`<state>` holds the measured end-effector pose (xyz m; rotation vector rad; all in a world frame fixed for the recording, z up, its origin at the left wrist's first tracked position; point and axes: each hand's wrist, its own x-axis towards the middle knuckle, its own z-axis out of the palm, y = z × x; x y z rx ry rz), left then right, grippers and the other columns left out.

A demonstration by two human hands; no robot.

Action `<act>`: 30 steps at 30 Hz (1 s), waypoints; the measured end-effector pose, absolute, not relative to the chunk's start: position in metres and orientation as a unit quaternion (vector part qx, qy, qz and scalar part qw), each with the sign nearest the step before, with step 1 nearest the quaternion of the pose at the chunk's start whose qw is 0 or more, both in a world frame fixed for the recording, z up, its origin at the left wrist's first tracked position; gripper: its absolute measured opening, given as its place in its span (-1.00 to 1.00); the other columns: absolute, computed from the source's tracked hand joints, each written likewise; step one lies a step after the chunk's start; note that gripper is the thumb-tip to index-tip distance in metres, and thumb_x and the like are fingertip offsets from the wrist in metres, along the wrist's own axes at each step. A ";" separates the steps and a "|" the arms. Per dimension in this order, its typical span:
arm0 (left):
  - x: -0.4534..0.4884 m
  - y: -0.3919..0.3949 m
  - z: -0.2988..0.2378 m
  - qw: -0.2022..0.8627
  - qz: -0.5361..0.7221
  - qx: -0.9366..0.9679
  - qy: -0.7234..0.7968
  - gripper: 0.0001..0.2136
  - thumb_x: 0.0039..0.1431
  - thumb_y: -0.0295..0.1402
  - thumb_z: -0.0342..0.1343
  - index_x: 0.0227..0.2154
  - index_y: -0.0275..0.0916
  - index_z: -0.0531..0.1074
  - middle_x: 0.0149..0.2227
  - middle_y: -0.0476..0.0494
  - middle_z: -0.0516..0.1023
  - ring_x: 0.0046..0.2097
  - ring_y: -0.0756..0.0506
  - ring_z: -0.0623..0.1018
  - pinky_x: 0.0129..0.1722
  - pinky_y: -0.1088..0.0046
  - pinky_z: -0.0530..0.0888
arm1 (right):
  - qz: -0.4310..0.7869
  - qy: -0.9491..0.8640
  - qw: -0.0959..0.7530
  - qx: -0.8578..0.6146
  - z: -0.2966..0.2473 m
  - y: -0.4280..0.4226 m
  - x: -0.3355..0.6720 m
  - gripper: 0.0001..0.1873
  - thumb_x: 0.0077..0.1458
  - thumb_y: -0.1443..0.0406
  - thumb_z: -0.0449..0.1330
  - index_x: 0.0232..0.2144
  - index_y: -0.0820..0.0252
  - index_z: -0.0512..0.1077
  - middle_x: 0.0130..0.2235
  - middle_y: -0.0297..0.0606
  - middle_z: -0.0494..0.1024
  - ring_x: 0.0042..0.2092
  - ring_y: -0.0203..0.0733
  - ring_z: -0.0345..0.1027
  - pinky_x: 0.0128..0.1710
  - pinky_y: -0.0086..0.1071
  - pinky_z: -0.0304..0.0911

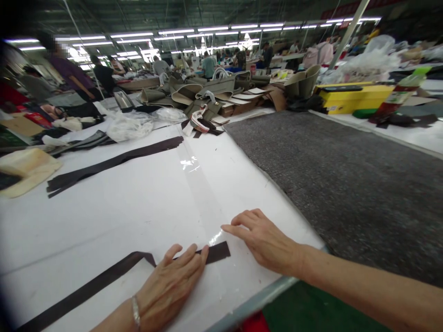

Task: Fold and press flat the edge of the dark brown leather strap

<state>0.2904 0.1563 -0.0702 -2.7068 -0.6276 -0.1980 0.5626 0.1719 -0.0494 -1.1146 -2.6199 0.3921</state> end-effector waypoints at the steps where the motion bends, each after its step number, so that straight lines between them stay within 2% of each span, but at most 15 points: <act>1: 0.290 0.156 -0.071 0.178 -0.070 -0.956 -0.224 -0.62 0.20 -0.51 -0.20 0.04 -0.36 0.32 0.06 -0.08 0.38 0.11 -0.09 0.24 0.07 0.25 0.09 | 0.133 -0.909 0.119 -0.377 -0.048 0.171 0.554 -0.38 0.10 0.58 -0.10 0.18 0.09 0.07 -0.02 -0.16 0.31 -0.02 -0.06 0.14 -0.02 -0.08 0.03; 6: 0.287 0.152 -0.074 0.174 -0.065 -0.954 -0.235 -0.59 0.19 -0.51 -0.20 0.09 -0.39 0.27 0.09 -0.10 0.36 0.14 -0.11 0.21 0.08 0.25 0.09 | 0.092 -0.940 0.042 -0.325 -0.053 0.164 0.522 -0.51 0.17 0.48 -0.03 0.15 0.23 0.11 -0.05 -0.19 0.35 -0.04 -0.04 0.15 0.02 -0.04 -0.06; 9: 0.282 0.150 -0.074 0.168 -0.065 -0.953 -0.245 -0.58 0.20 -0.52 -0.21 0.12 -0.40 0.23 0.12 -0.09 0.35 0.16 -0.10 0.20 0.09 0.26 0.08 | 0.044 -0.956 0.042 -0.288 -0.060 0.161 0.530 -0.54 0.26 0.45 -0.14 0.19 0.36 0.03 0.00 -0.14 0.35 0.00 -0.04 0.13 0.07 -0.01 -0.20; 12: 0.276 0.148 -0.074 0.156 -0.080 -0.949 -0.262 -0.59 0.20 -0.54 -0.21 0.10 -0.41 0.25 0.09 -0.10 0.40 0.18 -0.11 0.19 0.10 0.25 0.06 | 0.036 -0.961 0.029 -0.274 -0.062 0.160 0.548 -0.53 0.28 0.45 -0.22 0.23 0.36 -0.02 0.04 -0.13 0.35 0.04 -0.04 0.12 0.10 0.01 -0.31; 16: 0.270 0.144 -0.070 0.141 -0.109 -0.945 -0.274 -0.61 0.21 -0.53 -0.22 0.06 -0.40 0.30 0.01 -0.13 0.48 0.17 -0.11 0.22 0.08 0.26 0.06 | 0.010 -0.952 0.082 -0.295 -0.055 0.160 0.550 -0.54 0.22 0.52 -0.18 0.15 0.37 0.13 -0.03 -0.15 0.39 0.01 -0.07 0.15 0.08 -0.03 -0.25; 18: 0.268 0.141 -0.068 0.147 -0.116 -0.944 -0.273 -0.61 0.21 -0.55 -0.24 0.04 -0.41 0.32 0.00 -0.15 0.49 0.14 -0.12 0.25 0.06 0.26 0.07 | 0.013 -0.947 0.104 -0.302 -0.051 0.160 0.534 -0.53 0.21 0.54 -0.17 0.15 0.33 0.14 -0.02 -0.16 0.38 0.00 -0.07 0.14 0.06 -0.05 -0.21; 21: 0.266 0.138 -0.066 0.159 -0.137 -0.937 -0.280 -0.61 0.22 -0.57 -0.26 0.02 -0.42 0.34 0.00 -0.17 0.50 0.11 -0.14 0.30 0.04 0.25 0.09 | 0.052 -0.948 0.080 -0.303 -0.052 0.157 0.505 -0.51 0.19 0.52 -0.10 0.17 0.29 0.09 -0.02 -0.19 0.37 -0.02 -0.06 0.13 0.06 -0.05 -0.20; 24: 0.261 0.135 -0.068 0.154 -0.159 -0.931 -0.290 -0.61 0.23 -0.56 -0.27 0.02 -0.42 0.35 0.00 -0.17 0.51 0.10 -0.14 0.31 0.01 0.24 0.11 | 0.066 -0.947 0.076 -0.305 -0.060 0.153 0.492 -0.58 0.19 0.49 -0.05 0.10 0.31 0.17 -0.08 -0.22 0.39 -0.08 -0.07 0.16 0.06 -0.05 -0.18; 30: 0.249 0.128 -0.065 0.084 -0.201 -0.912 -0.348 -0.60 0.16 -0.61 -0.17 0.04 -0.36 0.33 0.00 -0.07 0.51 0.09 -0.12 0.32 0.00 0.25 0.11 | 0.021 -0.949 0.098 -0.299 -0.066 0.149 0.512 -0.56 0.19 0.54 -0.14 0.11 0.36 0.18 -0.02 -0.18 0.40 -0.05 -0.06 0.18 0.07 -0.02 -0.22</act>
